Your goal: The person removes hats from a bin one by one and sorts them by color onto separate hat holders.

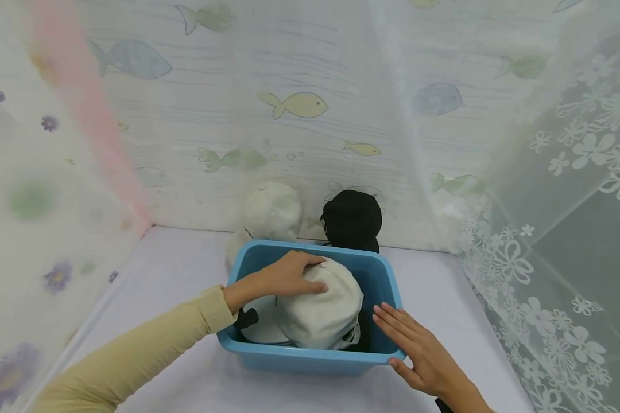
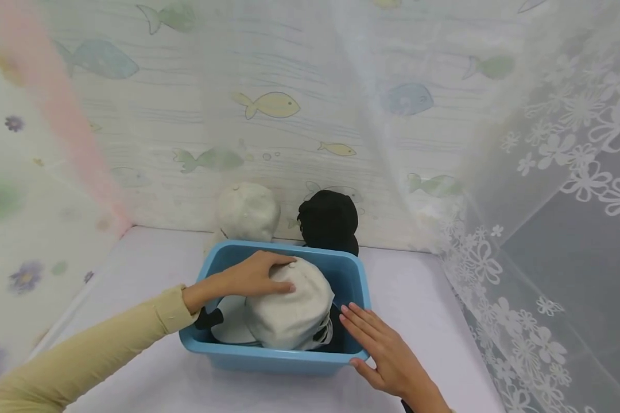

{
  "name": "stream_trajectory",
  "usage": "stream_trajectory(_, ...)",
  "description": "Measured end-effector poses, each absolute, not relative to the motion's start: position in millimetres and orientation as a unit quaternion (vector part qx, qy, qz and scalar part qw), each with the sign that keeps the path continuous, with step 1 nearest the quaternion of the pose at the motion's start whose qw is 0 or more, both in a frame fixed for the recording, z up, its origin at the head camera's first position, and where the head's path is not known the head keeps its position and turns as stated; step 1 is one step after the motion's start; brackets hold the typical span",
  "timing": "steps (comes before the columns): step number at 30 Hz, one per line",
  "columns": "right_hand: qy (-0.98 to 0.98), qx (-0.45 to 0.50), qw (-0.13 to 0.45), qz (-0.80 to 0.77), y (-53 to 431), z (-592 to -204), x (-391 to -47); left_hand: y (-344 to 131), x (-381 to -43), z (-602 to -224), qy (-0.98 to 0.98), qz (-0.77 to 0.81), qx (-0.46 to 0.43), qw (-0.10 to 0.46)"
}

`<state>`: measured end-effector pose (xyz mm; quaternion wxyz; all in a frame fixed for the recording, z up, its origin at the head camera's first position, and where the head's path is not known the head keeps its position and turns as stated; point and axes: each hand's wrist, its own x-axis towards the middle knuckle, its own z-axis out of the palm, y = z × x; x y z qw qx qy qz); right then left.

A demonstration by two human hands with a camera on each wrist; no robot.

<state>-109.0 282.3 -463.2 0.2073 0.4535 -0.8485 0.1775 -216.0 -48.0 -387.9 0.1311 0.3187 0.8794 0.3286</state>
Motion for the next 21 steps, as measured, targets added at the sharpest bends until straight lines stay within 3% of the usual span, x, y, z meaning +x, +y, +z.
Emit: stream_trajectory(21,-0.838,0.458,0.229,0.185,279.5,-464.8,-109.3,-50.6,-214.3,-397.0,0.830,0.457,0.310,0.077)
